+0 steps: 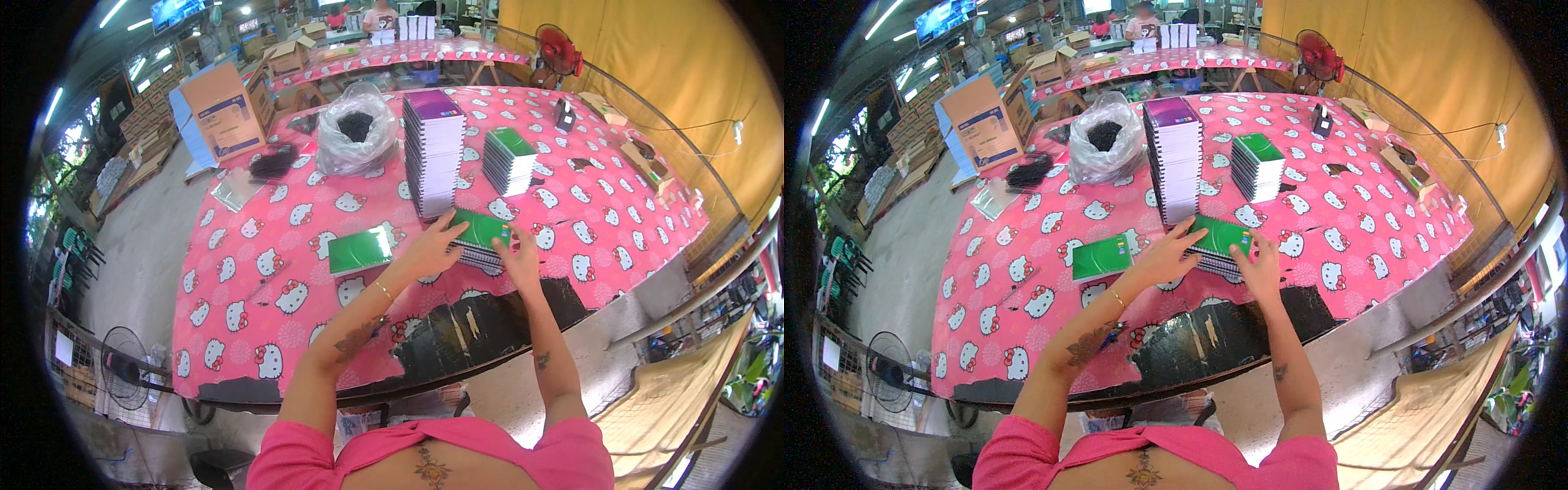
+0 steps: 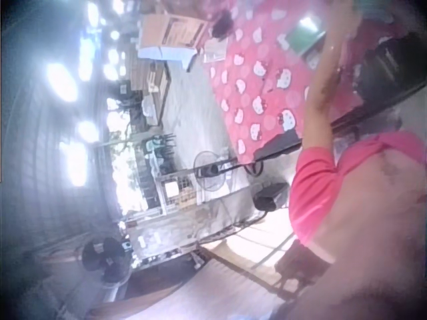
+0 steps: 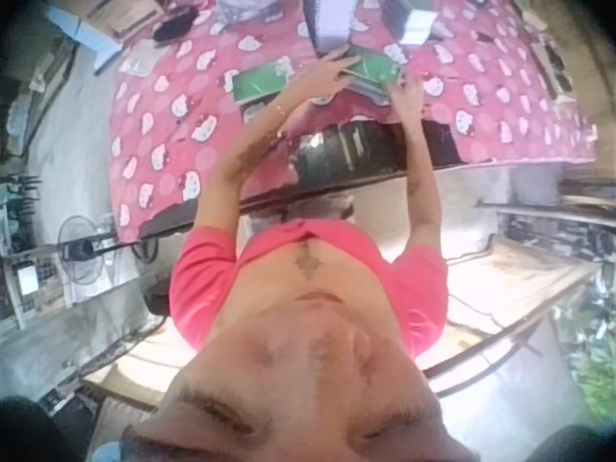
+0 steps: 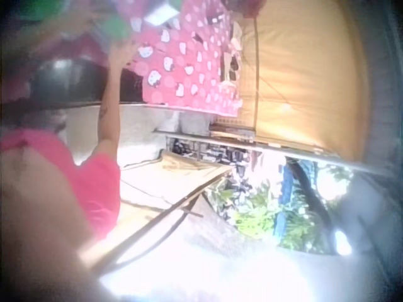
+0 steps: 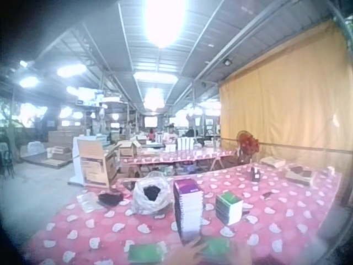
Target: The person trims the excess plastic spiral from green notebooks using pliers and stacks them on a table.
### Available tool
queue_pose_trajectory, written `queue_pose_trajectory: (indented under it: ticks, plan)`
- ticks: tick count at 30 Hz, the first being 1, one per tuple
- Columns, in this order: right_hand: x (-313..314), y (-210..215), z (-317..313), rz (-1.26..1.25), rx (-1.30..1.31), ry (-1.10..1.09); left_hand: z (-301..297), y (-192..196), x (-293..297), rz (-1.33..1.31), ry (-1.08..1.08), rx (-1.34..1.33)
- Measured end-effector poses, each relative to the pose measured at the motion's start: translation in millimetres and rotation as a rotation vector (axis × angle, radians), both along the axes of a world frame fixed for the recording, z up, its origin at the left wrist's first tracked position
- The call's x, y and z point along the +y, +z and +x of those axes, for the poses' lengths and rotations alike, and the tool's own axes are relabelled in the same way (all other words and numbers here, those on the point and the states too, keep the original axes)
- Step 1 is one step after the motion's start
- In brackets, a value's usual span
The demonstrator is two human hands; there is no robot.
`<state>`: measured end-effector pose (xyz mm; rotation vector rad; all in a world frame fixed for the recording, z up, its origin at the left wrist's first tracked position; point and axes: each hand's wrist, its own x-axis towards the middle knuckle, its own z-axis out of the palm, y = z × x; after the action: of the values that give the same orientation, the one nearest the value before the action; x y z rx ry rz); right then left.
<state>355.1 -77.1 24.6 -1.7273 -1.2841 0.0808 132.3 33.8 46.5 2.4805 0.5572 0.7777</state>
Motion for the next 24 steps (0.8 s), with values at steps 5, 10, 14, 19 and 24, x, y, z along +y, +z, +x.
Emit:
queue_pose_trajectory:
  ticks: [5, 10, 14, 19, 24]
  plan:
    - [38.9, -3.5, 50.5, 0.092, 0.641, 0.013, -11.3, 13.0, -35.6, -0.008, 0.21, -0.175]
    - [102.4, -13.6, 161.6, 0.034, 0.911, -0.065, -57.7, -3.9, -128.3, 0.01, 0.059, 0.06]
    - [163.6, -24.4, 213.4, -0.059, 0.975, 0.125, -79.7, -27.1, -171.4, 0.012, -0.06, 0.232]
    - [225.4, -27.4, 244.1, 0.011, 1.156, 0.257, -74.1, -38.8, -178.3, 0.181, 0.046, 0.388]
    - [260.0, -40.0, 234.1, -0.012, 1.261, 0.449, -70.2, -49.4, -175.3, 0.164, 0.075, 0.334]
